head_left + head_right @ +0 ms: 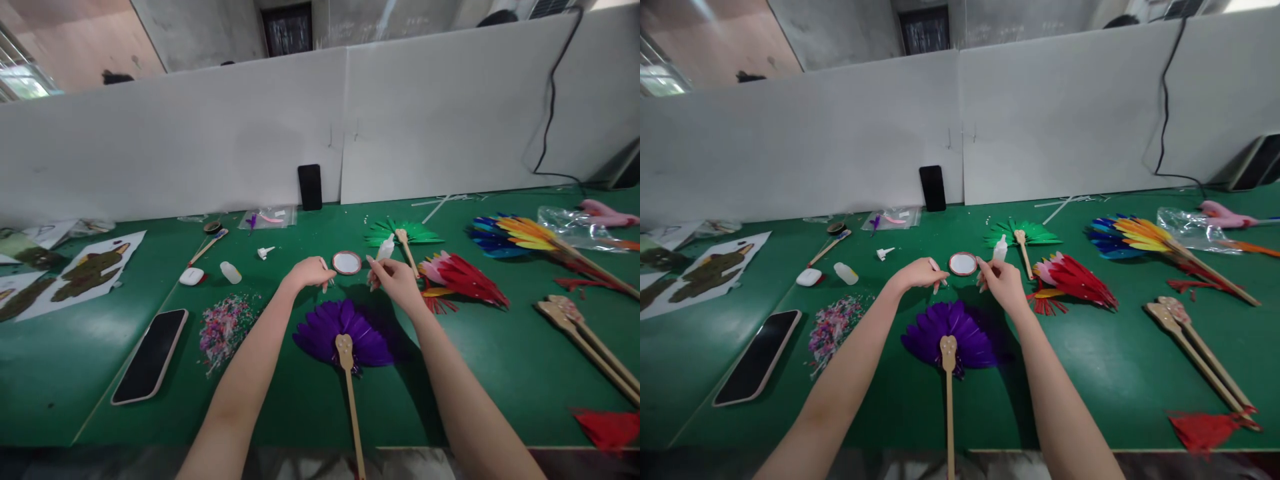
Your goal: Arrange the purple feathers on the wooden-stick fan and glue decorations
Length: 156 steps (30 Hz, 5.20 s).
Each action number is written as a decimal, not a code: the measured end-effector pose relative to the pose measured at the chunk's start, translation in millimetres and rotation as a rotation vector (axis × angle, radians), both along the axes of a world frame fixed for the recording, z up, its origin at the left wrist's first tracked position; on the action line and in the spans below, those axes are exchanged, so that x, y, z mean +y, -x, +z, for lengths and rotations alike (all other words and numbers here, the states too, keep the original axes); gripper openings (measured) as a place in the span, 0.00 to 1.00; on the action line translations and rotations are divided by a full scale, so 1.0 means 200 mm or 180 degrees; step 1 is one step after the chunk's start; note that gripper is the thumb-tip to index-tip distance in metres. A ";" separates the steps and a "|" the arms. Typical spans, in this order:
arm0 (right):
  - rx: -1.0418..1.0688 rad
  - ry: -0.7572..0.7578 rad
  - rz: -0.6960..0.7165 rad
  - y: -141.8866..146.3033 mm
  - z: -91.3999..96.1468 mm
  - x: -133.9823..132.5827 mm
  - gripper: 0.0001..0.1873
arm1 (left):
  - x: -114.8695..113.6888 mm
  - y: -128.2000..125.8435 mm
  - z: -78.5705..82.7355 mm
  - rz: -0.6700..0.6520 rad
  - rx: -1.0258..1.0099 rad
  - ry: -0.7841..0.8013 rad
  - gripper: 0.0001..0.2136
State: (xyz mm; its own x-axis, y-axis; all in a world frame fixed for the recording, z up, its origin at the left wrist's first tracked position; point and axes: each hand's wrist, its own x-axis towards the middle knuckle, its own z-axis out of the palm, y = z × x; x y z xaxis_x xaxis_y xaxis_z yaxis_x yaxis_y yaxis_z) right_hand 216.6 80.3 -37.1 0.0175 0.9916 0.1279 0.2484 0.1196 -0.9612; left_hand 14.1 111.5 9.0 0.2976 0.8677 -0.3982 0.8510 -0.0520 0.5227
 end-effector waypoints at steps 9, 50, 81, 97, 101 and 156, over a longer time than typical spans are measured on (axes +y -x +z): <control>-0.0038 -0.0017 -0.0285 -0.03 -0.05 0.04 0.27 | -0.01 -0.04 0.01 0.0052 0.0230 -0.0052 0.20; -0.3292 0.0743 -0.0431 0.09 -0.11 0.00 0.16 | -0.01 0.01 0.05 0.0047 -0.0238 -0.0243 0.20; -0.0483 -0.0012 0.2593 0.41 0.24 -0.21 0.16 | -0.11 0.20 0.27 0.0393 -0.0688 -0.0752 0.18; 0.1103 -0.0058 0.0101 0.11 0.08 -0.03 0.21 | 0.00 -0.03 -0.04 -0.0054 0.0177 -0.0299 0.21; 0.1111 -0.0014 0.0109 0.11 0.09 -0.03 0.22 | 0.01 -0.04 -0.06 -0.0041 0.0214 -0.0291 0.19; 0.1264 -0.0142 -0.0075 0.28 0.08 -0.08 0.17 | 0.00 0.05 0.09 0.0397 -0.2889 0.0885 0.20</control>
State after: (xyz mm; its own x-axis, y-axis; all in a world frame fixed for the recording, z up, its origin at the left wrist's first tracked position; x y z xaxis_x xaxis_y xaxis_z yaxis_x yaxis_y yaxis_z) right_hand 161.3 64.6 -21.1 0.0970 0.9840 0.1495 -0.1382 0.1621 -0.9771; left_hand 4.5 111.0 27.5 0.5061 0.8231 -0.2576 0.1063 0.2369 0.9657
